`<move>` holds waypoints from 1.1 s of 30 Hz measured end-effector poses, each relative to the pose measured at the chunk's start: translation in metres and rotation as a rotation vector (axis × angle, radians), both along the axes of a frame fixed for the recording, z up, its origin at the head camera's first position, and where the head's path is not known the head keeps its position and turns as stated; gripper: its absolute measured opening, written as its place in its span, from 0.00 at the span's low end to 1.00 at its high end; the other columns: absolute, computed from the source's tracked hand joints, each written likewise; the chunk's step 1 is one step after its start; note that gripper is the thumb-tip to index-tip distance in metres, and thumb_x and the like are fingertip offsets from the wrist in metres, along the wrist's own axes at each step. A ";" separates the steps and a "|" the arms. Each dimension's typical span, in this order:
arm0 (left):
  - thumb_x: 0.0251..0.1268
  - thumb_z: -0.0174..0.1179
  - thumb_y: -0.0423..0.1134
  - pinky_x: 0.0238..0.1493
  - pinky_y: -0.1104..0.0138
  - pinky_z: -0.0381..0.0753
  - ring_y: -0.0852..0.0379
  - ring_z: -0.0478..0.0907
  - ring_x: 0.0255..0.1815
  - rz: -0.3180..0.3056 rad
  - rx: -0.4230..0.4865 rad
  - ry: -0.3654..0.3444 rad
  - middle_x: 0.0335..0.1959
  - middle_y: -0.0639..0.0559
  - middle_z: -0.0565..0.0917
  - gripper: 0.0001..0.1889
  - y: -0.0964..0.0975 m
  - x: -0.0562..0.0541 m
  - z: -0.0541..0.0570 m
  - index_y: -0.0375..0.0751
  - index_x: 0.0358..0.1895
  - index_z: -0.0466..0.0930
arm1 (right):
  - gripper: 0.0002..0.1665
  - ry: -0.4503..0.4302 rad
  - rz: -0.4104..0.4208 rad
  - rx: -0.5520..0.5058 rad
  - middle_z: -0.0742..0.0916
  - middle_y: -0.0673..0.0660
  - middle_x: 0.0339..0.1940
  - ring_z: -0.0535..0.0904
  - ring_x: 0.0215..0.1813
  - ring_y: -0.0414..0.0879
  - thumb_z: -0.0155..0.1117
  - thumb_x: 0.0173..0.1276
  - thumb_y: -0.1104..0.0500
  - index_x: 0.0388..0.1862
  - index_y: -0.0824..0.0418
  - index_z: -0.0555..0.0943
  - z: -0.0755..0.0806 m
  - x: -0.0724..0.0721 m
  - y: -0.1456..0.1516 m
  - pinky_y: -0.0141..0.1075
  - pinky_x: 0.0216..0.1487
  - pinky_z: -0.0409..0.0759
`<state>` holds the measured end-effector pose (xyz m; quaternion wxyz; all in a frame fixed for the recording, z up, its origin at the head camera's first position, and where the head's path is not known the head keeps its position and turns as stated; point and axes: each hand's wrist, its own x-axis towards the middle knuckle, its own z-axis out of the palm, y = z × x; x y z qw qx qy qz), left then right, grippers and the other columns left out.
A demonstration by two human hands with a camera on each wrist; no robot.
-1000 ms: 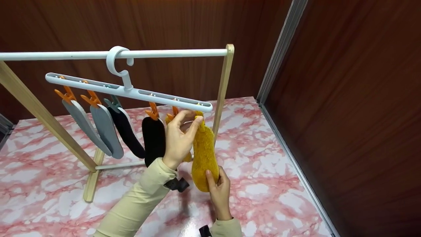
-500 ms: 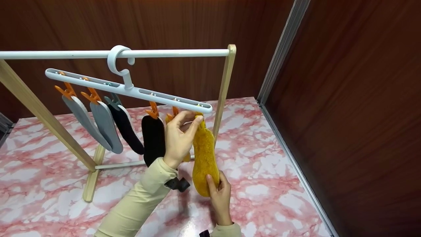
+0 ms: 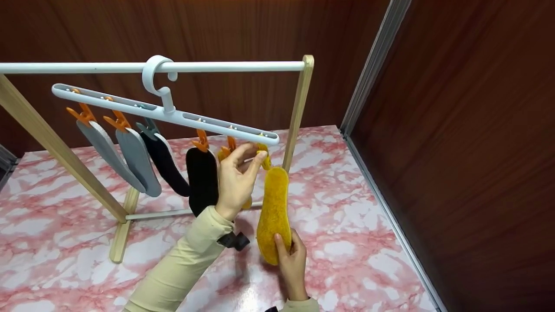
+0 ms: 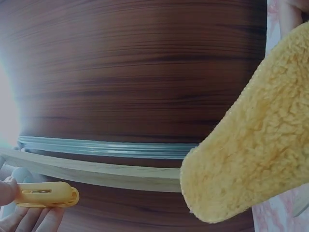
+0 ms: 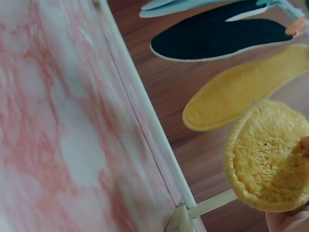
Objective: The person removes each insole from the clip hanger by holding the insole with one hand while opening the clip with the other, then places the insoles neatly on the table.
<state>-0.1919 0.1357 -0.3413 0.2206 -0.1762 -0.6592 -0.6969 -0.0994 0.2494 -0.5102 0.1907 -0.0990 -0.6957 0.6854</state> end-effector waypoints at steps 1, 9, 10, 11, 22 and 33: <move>0.62 0.63 0.36 0.48 0.73 0.81 0.53 0.84 0.45 -0.001 0.000 0.000 0.42 0.39 0.85 0.13 0.000 0.000 0.000 0.30 0.46 0.81 | 0.11 -0.010 -0.003 0.008 0.83 0.48 0.31 0.79 0.35 0.38 0.59 0.68 0.69 0.44 0.79 0.76 0.000 0.000 0.000 0.28 0.38 0.79; 0.63 0.62 0.35 0.50 0.72 0.80 0.51 0.83 0.47 -0.009 -0.019 0.007 0.45 0.38 0.83 0.16 0.000 0.000 -0.003 0.28 0.50 0.79 | 0.14 -0.124 0.013 0.013 0.85 0.52 0.37 0.80 0.39 0.38 0.59 0.69 0.65 0.48 0.76 0.77 -0.004 0.004 0.000 0.30 0.42 0.80; 0.63 0.62 0.34 0.51 0.72 0.80 0.51 0.83 0.48 -0.009 -0.021 0.007 0.46 0.37 0.83 0.16 -0.001 -0.001 -0.004 0.27 0.51 0.79 | 0.15 -0.140 0.022 0.015 0.85 0.53 0.37 0.80 0.39 0.38 0.59 0.69 0.64 0.49 0.75 0.77 -0.004 0.005 0.000 0.30 0.42 0.80; 0.64 0.62 0.34 0.51 0.72 0.80 0.50 0.83 0.48 -0.012 -0.022 0.008 0.47 0.37 0.82 0.17 0.000 -0.001 -0.004 0.27 0.52 0.79 | 0.16 -0.155 0.030 0.016 0.85 0.54 0.38 0.80 0.39 0.38 0.59 0.70 0.64 0.49 0.75 0.77 -0.004 0.005 0.000 0.31 0.42 0.81; 0.64 0.61 0.36 0.53 0.70 0.80 0.50 0.83 0.51 -0.044 -0.026 0.014 0.51 0.37 0.82 0.19 0.000 -0.007 -0.002 0.28 0.55 0.77 | 0.18 -0.203 0.077 0.048 0.85 0.61 0.42 0.80 0.39 0.39 0.61 0.69 0.62 0.52 0.74 0.77 -0.008 0.003 0.002 0.31 0.42 0.81; 0.65 0.61 0.35 0.56 0.73 0.77 0.49 0.82 0.52 -0.041 -0.069 0.065 0.51 0.38 0.82 0.18 -0.004 -0.011 -0.001 0.27 0.55 0.77 | 0.17 -0.238 0.116 0.057 0.84 0.59 0.38 0.78 0.36 0.39 0.63 0.67 0.63 0.49 0.76 0.78 -0.017 0.006 -0.003 0.30 0.40 0.79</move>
